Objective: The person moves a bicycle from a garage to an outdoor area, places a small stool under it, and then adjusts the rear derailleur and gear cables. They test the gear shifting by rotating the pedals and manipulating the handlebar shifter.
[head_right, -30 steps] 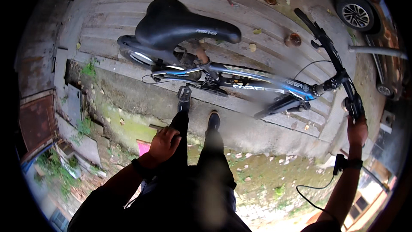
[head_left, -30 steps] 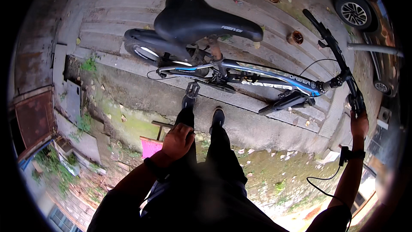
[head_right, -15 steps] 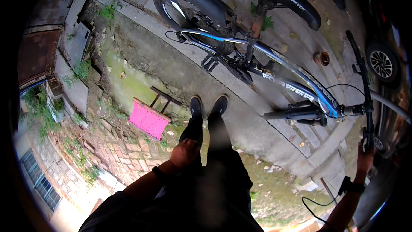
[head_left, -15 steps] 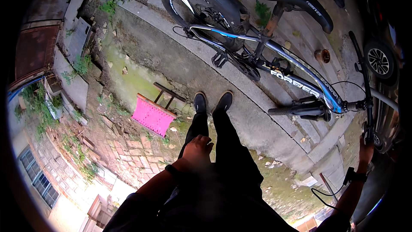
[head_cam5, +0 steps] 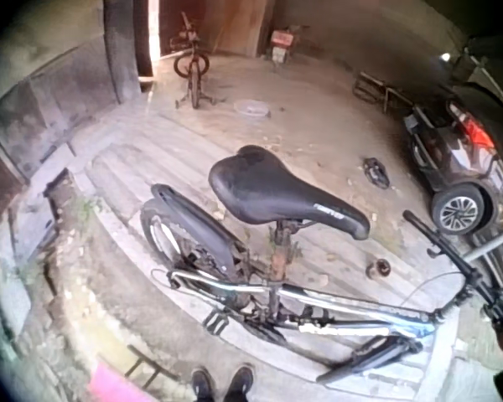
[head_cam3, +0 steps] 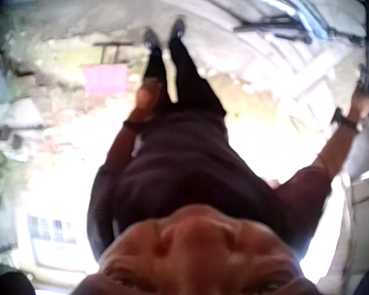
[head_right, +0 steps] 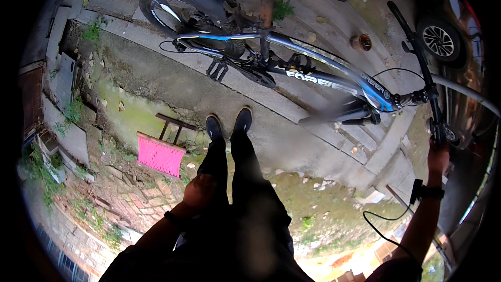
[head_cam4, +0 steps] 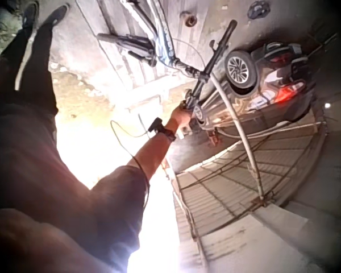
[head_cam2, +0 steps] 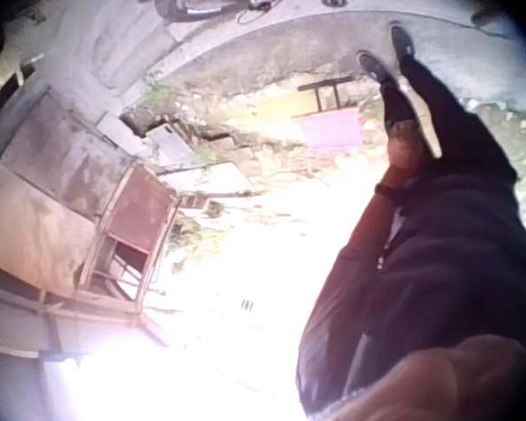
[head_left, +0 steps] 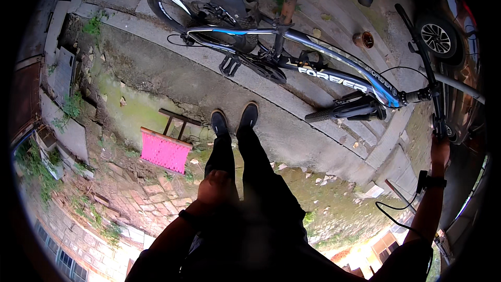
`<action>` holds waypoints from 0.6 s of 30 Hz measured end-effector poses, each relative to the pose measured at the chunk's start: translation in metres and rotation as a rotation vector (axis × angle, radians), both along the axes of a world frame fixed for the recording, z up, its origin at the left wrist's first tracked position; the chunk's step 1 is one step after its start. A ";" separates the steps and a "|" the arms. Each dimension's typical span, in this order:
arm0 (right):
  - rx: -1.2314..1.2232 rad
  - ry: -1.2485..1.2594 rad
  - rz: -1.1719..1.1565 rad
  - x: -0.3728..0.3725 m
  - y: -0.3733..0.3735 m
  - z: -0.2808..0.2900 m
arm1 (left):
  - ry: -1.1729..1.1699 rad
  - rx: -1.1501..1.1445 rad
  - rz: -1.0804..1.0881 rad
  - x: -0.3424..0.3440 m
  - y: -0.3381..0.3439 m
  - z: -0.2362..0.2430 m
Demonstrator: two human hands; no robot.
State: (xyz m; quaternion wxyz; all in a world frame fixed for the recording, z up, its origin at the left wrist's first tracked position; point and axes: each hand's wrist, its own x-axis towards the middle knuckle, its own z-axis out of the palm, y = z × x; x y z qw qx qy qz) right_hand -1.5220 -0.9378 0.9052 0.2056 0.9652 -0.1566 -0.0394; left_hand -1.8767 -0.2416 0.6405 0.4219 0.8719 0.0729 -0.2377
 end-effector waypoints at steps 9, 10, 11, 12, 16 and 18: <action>-0.100 0.010 -0.091 0.005 0.043 0.001 | 0.026 -0.025 -0.079 0.021 0.010 0.008; -0.068 0.010 -0.076 0.006 0.046 0.003 | 0.021 -0.018 -0.085 0.021 0.009 0.005; -0.037 0.011 -0.061 0.006 0.048 0.004 | 0.017 -0.011 -0.092 0.020 0.009 0.003; -0.006 0.010 -0.048 0.006 0.051 0.004 | -0.001 -0.006 -0.094 0.019 0.009 0.001; 0.042 0.007 -0.026 0.006 0.059 0.006 | 0.001 0.003 -0.096 0.022 0.004 0.002; 0.000 0.009 -0.052 0.010 0.056 0.004 | -0.006 0.011 -0.114 0.025 0.001 0.005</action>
